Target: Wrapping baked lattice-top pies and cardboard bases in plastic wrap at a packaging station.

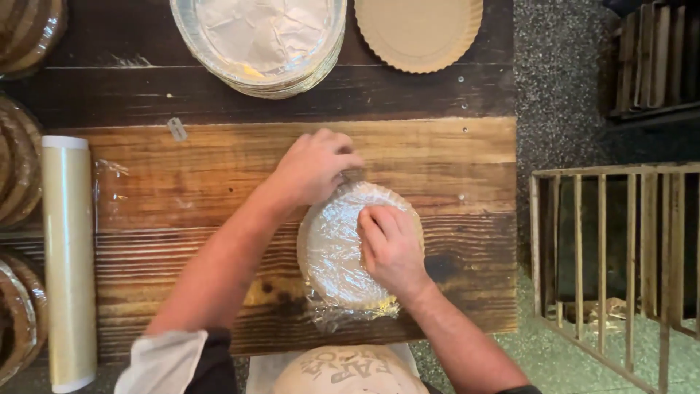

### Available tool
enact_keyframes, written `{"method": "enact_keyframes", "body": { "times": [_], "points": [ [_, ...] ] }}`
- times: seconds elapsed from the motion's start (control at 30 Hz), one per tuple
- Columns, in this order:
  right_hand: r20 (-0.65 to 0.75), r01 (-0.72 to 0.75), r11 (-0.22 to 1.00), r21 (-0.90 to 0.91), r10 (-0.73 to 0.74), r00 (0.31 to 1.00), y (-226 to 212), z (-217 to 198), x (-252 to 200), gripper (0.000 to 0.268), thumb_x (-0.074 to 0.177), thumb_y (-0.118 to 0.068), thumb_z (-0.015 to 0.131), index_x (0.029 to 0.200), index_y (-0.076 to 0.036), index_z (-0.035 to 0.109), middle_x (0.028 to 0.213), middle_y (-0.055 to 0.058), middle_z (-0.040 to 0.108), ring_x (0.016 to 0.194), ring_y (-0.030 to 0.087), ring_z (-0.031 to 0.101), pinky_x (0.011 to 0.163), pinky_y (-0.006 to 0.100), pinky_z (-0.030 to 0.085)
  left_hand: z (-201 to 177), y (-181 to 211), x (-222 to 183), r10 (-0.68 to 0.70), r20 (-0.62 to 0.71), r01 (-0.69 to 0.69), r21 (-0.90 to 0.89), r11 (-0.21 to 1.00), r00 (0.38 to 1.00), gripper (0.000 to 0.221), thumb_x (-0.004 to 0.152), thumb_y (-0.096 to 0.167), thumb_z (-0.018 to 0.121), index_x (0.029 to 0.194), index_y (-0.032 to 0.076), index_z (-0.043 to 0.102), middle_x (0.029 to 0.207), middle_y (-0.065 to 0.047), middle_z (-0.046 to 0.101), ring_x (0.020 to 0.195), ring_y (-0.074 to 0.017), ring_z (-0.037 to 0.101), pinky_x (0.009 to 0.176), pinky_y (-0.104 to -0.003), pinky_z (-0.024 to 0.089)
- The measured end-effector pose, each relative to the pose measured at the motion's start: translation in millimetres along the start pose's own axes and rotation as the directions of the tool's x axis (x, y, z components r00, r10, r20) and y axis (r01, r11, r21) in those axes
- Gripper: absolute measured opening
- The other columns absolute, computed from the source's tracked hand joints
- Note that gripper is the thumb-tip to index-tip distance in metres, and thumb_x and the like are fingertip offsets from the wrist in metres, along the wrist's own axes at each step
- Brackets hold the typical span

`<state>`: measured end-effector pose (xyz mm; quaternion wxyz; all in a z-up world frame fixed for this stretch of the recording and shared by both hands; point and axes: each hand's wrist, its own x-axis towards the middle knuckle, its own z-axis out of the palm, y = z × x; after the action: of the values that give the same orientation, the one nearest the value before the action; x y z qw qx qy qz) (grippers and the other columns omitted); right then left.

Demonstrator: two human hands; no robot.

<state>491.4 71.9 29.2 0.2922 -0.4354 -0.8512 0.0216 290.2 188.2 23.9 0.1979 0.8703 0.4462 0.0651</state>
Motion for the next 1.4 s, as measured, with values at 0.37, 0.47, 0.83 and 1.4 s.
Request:
{"method": "enact_keyframes", "body": {
  "times": [0.37,0.47,0.83,1.4],
  "points": [
    [-0.029,-0.011,1.0,0.019,0.011,1.0,4,0,0,0.022,0.094,-0.016,0.065,0.112,-0.005,0.071,0.109,0.01,0.065,0.098,0.03,0.065,0.084,0.041,0.052,-61,16,-10,-0.276,0.347,0.401,-0.37,0.838,0.896,0.051,0.096,0.054,0.051,0.133,0.019,0.058,0.125,-0.009,0.069,0.119,-0.0322,0.066,0.101,-0.052,0.051],
    [-0.035,-0.014,1.0,0.015,0.014,0.999,3,1,3,0.022,0.094,-0.017,0.066,0.112,-0.007,0.071,0.108,0.008,0.065,0.097,0.029,0.065,0.084,0.041,0.052,-11,-2,-14,-0.287,0.328,0.399,-0.355,0.846,0.9,0.043,0.095,0.054,0.056,0.114,0.017,0.067,0.104,-0.009,0.075,0.108,-0.0344,0.071,0.094,-0.05,0.054],
    [-0.028,-0.102,0.994,-0.04,0.101,0.995,3,4,4,0.05,0.089,-0.019,0.062,0.137,-0.002,0.062,0.142,0.021,0.058,0.121,0.037,0.062,0.099,0.046,0.049,73,61,-66,0.424,-0.554,-0.28,0.328,0.902,0.717,0.012,0.094,0.004,0.057,0.096,0.001,0.068,0.08,-0.015,0.052,0.066,-0.0328,0.051,0.063,-0.047,0.045],
    [0.49,-0.963,0.161,-0.218,0.871,0.035,-41,-83,-97,0.051,0.074,-0.065,0.081,0.111,-0.031,0.073,0.088,-0.009,0.08,0.096,0.018,0.076,0.091,0.041,0.057,34,121,-107,0.156,-0.245,-0.122,0.15,0.981,0.957,0.104,0.077,0.078,0.065,0.153,0.007,0.049,0.159,-0.024,0.044,0.15,-0.0391,0.037,0.124,-0.063,0.019]
  ]
}}
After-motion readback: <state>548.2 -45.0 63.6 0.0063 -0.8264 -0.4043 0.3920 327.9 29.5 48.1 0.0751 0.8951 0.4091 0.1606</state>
